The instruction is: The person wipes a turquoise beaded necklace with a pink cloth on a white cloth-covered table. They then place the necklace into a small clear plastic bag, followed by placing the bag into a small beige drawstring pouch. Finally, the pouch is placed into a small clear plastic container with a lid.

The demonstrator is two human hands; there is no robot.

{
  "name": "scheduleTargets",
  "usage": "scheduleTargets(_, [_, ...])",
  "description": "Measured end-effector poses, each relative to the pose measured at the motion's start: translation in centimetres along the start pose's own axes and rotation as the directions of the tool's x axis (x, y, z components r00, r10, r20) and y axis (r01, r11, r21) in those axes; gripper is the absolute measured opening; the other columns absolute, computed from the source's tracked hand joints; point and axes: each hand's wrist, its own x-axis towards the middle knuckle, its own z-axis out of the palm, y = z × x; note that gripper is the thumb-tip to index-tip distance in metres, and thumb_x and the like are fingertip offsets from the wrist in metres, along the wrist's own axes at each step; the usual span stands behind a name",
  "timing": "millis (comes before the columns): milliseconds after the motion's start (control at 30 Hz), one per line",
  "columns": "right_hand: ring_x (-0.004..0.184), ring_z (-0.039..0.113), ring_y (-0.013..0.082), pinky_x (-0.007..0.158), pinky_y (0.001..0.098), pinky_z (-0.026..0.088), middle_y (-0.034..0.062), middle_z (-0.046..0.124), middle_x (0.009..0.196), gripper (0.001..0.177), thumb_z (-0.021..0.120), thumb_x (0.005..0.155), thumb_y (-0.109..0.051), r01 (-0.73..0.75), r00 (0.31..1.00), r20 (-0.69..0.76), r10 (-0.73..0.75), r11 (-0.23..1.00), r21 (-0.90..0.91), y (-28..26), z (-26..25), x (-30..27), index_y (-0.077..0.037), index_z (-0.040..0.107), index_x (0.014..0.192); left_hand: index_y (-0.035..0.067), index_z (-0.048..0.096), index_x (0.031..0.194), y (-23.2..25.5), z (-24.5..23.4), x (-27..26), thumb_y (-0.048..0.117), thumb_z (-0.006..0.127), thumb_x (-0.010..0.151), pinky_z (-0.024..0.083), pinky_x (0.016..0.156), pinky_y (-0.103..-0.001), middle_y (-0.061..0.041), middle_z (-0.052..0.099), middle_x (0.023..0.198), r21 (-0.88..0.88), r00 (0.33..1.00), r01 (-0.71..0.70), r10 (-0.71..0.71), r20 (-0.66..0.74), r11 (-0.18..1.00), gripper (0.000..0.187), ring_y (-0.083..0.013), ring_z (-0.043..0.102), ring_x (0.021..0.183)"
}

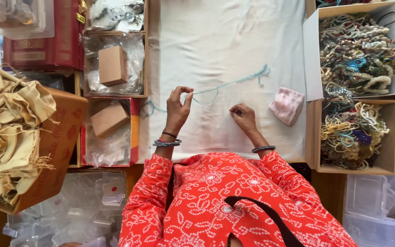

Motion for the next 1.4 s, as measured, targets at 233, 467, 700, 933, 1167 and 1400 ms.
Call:
scheduleTargets(233, [0.103, 0.067, 0.0172, 0.078, 0.0325, 0.057, 0.0046, 0.070, 0.112, 0.025, 0.079, 0.087, -0.014, 0.048, 0.989, -0.146, -0.031, 0.993, 0.109, -5.0, -1.1, -0.2, -0.009, 0.072, 0.111, 0.001, 0.061, 0.109, 5.5, -2.7, 2.4, 0.009, 0.063, 0.105, 0.052, 0.096, -0.025, -0.008, 0.074, 0.112, -0.452, 0.986, -0.010, 0.083, 0.141, 0.892, 0.009, -0.0104, 0.068, 0.105])
scheduleTargets(467, [0.142, 0.049, 0.0261, 0.116, 0.0467, 0.042, 0.0153, 0.059, 0.146, 0.066, 0.086, 0.087, -0.025, 0.559, 0.829, -0.071, -0.555, 0.815, 0.152, -19.9, -6.1, 1.5, -0.002, 0.058, 0.142, 0.001, 0.056, 0.116, 11.2, -2.9, 4.0, 0.008, 0.060, 0.109, 0.052, 0.099, -0.028, -0.011, 0.071, 0.115, -0.700, 0.948, 0.061, 0.178, 0.263, 0.711, 0.011, -0.0121, 0.066, 0.110])
scheduleTargets(700, [0.095, 0.066, 0.0101, 0.086, 0.0290, 0.055, 0.0039, 0.073, 0.098, 0.028, 0.082, 0.093, -0.023, 0.321, 0.879, 0.222, -0.421, 0.869, 0.375, -18.4, -4.4, 3.9, -0.001, 0.072, 0.108, 0.004, 0.058, 0.119, 15.6, -5.0, 5.4, 0.012, 0.059, 0.110, 0.059, 0.101, -0.034, -0.011, 0.074, 0.111, -0.833, 0.961, 0.003, 0.230, 0.156, 0.553, 0.012, -0.0169, 0.073, 0.109])
scheduleTargets(933, [0.084, 0.063, 0.0078, 0.075, 0.0258, 0.053, 0.0007, 0.072, 0.089, 0.026, 0.082, 0.087, -0.018, -0.039, 0.922, 0.369, -0.116, 0.921, 0.388, -9.3, -9.2, 4.7, 0.000, 0.074, 0.105, 0.005, 0.061, 0.121, 9.3, -10.3, 6.8, 0.011, 0.065, 0.111, 0.061, 0.097, -0.041, -0.010, 0.073, 0.111, -0.934, 0.985, -0.164, 0.007, -0.171, 0.317, 0.012, -0.0189, 0.072, 0.101])
scheduleTargets(1167, [0.089, 0.069, 0.0099, 0.082, 0.0258, 0.058, 0.0046, 0.076, 0.097, 0.024, 0.079, 0.090, -0.013, -0.034, 0.936, 0.335, -0.108, 0.919, 0.393, -7.0, -15.6, 6.3, 0.000, 0.075, 0.110, 0.008, 0.058, 0.111, 3.7, -11.6, 5.6, 0.016, 0.069, 0.104, 0.063, 0.097, -0.041, -0.013, 0.075, 0.104, -0.962, 0.960, -0.141, -0.206, -0.191, 0.235, 0.015, -0.0247, 0.075, 0.101])
scheduleTargets(1400, [0.094, 0.071, 0.0150, 0.088, 0.0331, 0.056, 0.0069, 0.077, 0.101, 0.020, 0.079, 0.094, -0.020, 0.196, 0.979, 0.080, -0.189, 0.976, -0.098, -11.4, -19.4, 9.3, -0.009, 0.077, 0.110, 0.006, 0.062, 0.106, -9.0, -2.7, 0.9, 0.018, 0.066, 0.101, 0.061, 0.088, -0.040, -0.016, 0.075, 0.102, -0.995, 0.843, -0.019, -0.533, -0.068, 0.096, 0.013, -0.0264, 0.074, 0.095])
